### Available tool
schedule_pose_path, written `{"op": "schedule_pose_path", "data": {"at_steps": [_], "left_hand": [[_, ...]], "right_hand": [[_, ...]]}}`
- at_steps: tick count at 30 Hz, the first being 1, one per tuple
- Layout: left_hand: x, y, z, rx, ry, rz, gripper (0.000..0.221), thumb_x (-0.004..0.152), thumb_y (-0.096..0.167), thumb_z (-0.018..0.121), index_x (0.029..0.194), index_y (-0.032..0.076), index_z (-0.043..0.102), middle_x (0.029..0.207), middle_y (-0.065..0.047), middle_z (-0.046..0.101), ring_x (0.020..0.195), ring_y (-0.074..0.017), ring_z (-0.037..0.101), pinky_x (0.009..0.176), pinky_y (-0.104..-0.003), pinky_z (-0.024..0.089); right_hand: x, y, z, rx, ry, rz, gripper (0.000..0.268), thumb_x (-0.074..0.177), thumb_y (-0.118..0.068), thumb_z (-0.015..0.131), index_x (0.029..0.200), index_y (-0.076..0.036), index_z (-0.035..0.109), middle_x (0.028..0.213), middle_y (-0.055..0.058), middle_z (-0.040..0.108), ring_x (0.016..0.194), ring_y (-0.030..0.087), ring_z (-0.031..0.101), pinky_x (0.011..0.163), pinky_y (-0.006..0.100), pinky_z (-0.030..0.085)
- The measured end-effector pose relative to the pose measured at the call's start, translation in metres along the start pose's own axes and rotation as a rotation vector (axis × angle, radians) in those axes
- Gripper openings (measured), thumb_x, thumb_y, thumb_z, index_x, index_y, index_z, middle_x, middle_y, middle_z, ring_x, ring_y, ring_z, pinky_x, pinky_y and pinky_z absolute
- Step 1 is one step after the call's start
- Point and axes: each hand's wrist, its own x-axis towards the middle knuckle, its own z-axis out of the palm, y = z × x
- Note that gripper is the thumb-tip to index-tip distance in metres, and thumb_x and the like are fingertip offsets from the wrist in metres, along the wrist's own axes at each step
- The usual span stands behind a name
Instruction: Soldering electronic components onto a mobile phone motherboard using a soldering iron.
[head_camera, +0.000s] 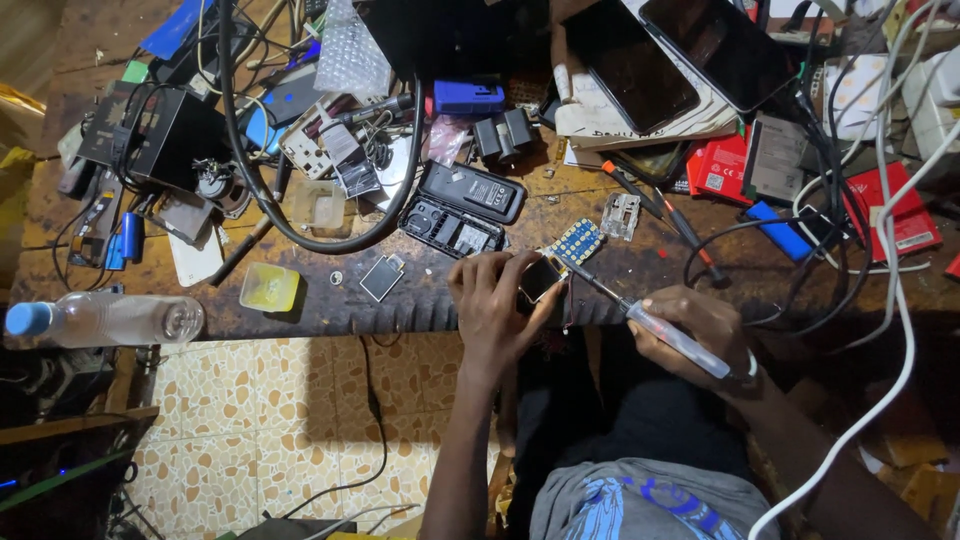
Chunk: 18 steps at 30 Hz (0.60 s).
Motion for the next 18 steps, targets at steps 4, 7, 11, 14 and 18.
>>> {"op": "schedule_pose_path", "data": {"at_steps": [4, 7, 11, 14, 18], "left_hand": [[0.001, 0.003, -0.001, 0.004, -0.001, -0.008, 0.036, 0.07, 0.036, 0.069, 0.097, 0.015, 0.059, 0.081, -0.005, 0.048, 0.078, -0.0232, 0.048, 0.084, -0.036, 0.031], [0.0, 0.001, -0.002, 0.004, -0.022, -0.014, 0.036, 0.071, 0.036, 0.069, 0.098, 0.015, 0.059, 0.082, -0.005, 0.048, 0.079, -0.0227, 0.047, 0.085, -0.036, 0.03], [0.001, 0.003, -0.003, 0.013, -0.029, -0.02, 0.036, 0.073, 0.035, 0.067, 0.1, 0.014, 0.058, 0.085, -0.006, 0.048, 0.081, -0.0236, 0.047, 0.085, -0.037, 0.03], [-0.002, 0.001, -0.002, 0.023, -0.028, -0.008, 0.039, 0.072, 0.036, 0.067, 0.103, 0.014, 0.058, 0.088, -0.007, 0.049, 0.085, -0.0249, 0.047, 0.086, -0.039, 0.03], [-0.004, 0.008, -0.007, -0.058, 0.106, 0.014, 0.031, 0.073, 0.033, 0.069, 0.093, 0.011, 0.059, 0.087, -0.005, 0.048, 0.089, -0.0241, 0.048, 0.086, -0.036, 0.032]], "right_hand": [[-0.002, 0.002, 0.001, -0.011, -0.01, 0.013, 0.017, 0.065, -0.006, 0.072, 0.076, -0.001, 0.061, 0.069, 0.011, 0.062, 0.057, 0.025, 0.062, 0.049, 0.03, 0.048], [-0.002, 0.001, 0.001, 0.007, 0.005, 0.0, 0.015, 0.066, -0.007, 0.071, 0.077, -0.001, 0.062, 0.07, 0.011, 0.062, 0.058, 0.024, 0.062, 0.05, 0.029, 0.048], [-0.015, 0.01, 0.0, 0.018, 0.084, 0.063, 0.022, 0.063, -0.004, 0.074, 0.08, 0.0, 0.061, 0.073, 0.012, 0.062, 0.063, 0.025, 0.062, 0.055, 0.031, 0.05], [-0.025, 0.009, 0.002, 0.016, 0.161, 0.066, 0.025, 0.064, -0.005, 0.075, 0.083, -0.001, 0.059, 0.076, 0.013, 0.061, 0.066, 0.025, 0.06, 0.057, 0.033, 0.049], [-0.04, 0.004, 0.012, 0.041, 0.261, 0.034, 0.019, 0.07, -0.007, 0.071, 0.081, -0.003, 0.057, 0.076, 0.013, 0.06, 0.066, 0.025, 0.058, 0.06, 0.032, 0.048]]}}
